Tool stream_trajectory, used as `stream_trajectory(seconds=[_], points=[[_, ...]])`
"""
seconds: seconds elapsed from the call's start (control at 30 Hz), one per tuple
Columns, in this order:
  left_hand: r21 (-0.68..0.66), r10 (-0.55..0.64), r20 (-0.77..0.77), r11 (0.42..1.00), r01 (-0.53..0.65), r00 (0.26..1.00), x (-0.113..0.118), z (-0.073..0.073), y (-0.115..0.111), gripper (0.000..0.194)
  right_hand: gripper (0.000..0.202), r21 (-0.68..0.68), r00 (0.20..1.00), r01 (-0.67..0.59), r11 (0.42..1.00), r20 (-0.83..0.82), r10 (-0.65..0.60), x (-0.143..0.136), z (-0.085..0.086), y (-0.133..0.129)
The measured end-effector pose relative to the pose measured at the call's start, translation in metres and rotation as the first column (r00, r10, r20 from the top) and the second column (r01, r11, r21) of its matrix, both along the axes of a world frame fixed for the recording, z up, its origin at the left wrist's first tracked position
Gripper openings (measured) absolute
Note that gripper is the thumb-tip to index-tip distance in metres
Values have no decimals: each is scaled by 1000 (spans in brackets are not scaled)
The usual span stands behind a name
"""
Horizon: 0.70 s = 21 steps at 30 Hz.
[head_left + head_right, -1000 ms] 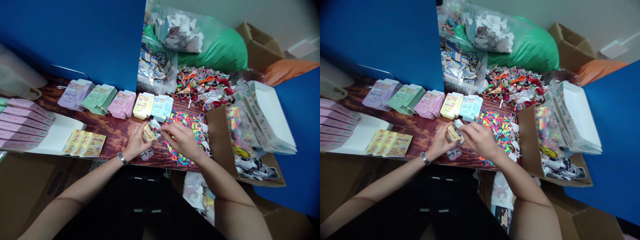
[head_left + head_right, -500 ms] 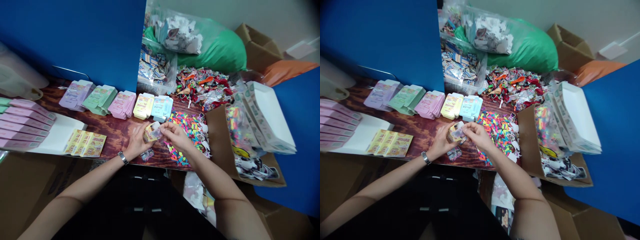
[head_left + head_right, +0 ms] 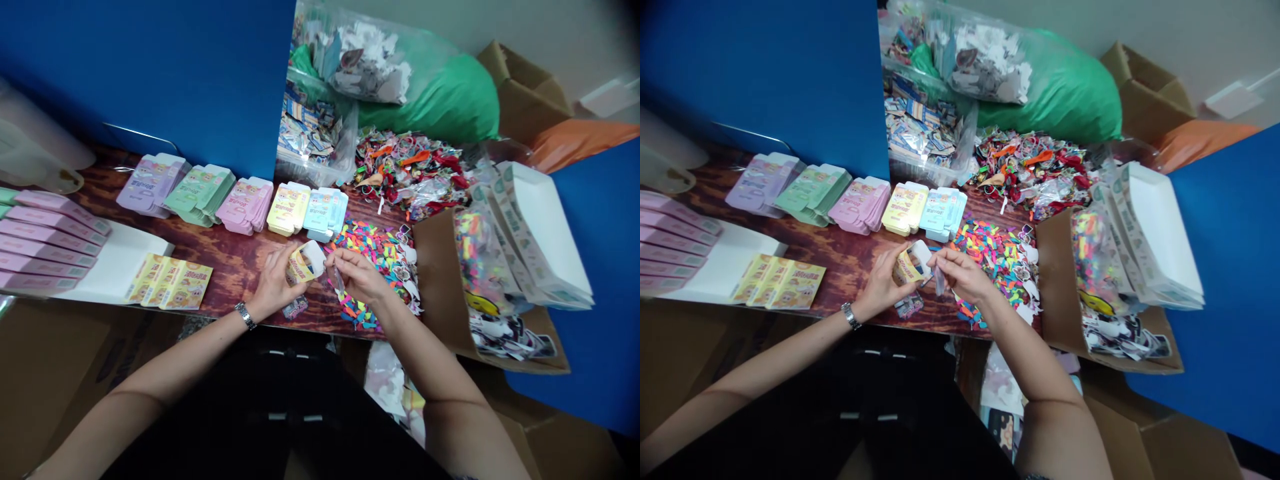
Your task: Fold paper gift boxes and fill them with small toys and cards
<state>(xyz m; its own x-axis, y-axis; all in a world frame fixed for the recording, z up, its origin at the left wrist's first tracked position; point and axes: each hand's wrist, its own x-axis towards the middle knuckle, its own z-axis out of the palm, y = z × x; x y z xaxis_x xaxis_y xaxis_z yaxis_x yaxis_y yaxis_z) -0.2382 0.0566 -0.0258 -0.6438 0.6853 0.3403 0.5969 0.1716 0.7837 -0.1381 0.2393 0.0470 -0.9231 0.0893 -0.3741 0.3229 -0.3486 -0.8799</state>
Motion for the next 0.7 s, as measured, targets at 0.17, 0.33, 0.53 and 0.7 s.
stream_trajectory(seconds=[0.17, 0.33, 0.53, 0.7], points=[[21, 9, -6, 1000, -9, 1000, 1, 0, 0, 72, 37, 138, 980, -113, 984, -150, 133, 7, 0, 5], [61, 49, 19, 997, -50, 999, 0, 0, -5, 73, 37, 189, 984, 99, 977, -163, -68, 10, -10, 16], [26, 14, 126, 1000, -17, 992, 0, 4, -10, 90, 49, 420, 776, 628, 655, -277, -567, -8, -48, 86], [-6, -40, 156, 999, 41, 987, 4, 9, -6, 88, 34, 524, 664, 707, 475, -263, -700, -47, -76, 145]])
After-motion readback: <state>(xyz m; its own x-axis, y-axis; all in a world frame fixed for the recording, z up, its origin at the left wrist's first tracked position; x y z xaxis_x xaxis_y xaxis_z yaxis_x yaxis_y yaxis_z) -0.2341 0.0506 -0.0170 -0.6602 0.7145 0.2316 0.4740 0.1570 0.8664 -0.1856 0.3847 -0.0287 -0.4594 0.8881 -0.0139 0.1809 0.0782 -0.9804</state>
